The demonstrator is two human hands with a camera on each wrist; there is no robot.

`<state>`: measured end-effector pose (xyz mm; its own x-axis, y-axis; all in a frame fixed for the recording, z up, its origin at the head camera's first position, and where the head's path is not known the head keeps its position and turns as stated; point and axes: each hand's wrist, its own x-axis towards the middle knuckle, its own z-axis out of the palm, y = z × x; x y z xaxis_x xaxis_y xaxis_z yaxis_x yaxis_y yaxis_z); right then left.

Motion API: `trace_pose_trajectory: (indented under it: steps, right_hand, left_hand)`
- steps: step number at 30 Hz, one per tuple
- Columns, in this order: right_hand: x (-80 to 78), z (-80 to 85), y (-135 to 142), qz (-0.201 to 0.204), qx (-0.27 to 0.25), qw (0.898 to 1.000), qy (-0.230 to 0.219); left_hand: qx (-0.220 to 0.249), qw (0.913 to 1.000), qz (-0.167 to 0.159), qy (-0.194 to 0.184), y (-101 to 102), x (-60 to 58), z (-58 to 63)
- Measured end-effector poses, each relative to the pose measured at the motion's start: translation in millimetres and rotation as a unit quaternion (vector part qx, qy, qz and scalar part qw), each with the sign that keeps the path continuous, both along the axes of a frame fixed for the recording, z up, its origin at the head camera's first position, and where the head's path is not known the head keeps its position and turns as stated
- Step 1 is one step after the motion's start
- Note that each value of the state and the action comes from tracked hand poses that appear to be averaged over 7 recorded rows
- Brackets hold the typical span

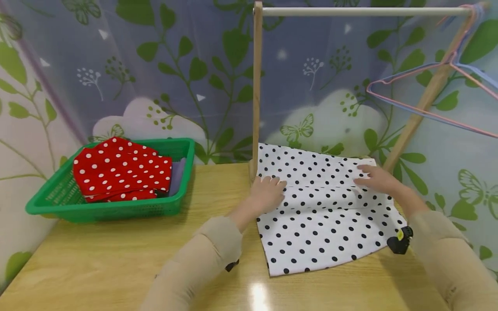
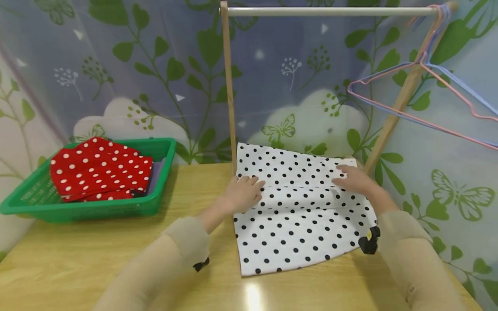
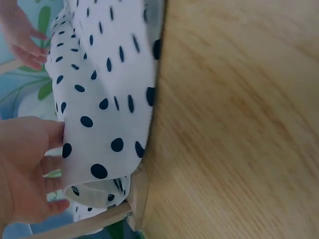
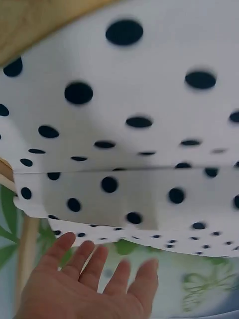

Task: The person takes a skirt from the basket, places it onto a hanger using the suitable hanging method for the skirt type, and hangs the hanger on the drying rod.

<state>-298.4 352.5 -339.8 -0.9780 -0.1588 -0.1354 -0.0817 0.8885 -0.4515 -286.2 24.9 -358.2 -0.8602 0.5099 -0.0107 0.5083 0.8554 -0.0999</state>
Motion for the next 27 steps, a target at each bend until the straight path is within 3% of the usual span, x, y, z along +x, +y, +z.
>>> trace_pose_trajectory:
  steps: [1,3,7,13,17,21,27]
  right_hand:
    - [2.0,-1.6,-5,0.036,0.043,0.998,0.01]
    - [4.6,-6.0,-16,0.092,0.133,0.986,0.044]
    - [5.4,-17.2,-34,0.119,0.203,0.971,0.049]
    - [5.1,-29.3,-37,0.116,0.189,0.975,0.021]
    - [6.0,-29.4,-34,0.121,0.166,0.978,0.033]
    - [9.4,-27.9,-29,0.112,0.159,0.98,0.043]
    - [12.0,-26.0,-17,0.119,0.144,0.981,0.044]
  left_hand:
    - [-0.023,0.9995,-0.019,0.013,-1,2.1,-1.0]
    - [-0.053,0.9971,-0.04,0.037,-3,4.8,-2.5]
    - [-0.087,0.9942,-0.041,0.05,-8,5.3,-8.0]
    - [-0.108,0.993,-0.04,0.027,-10,3.5,-18.6]
    - [-0.093,0.9942,-0.05,0.023,-11,1.7,-21.2]
    - [-0.062,0.9926,-0.094,0.047,-16,2.1,-22.0]
    - [0.012,0.9821,-0.171,0.077,-20,9.0,-19.6]
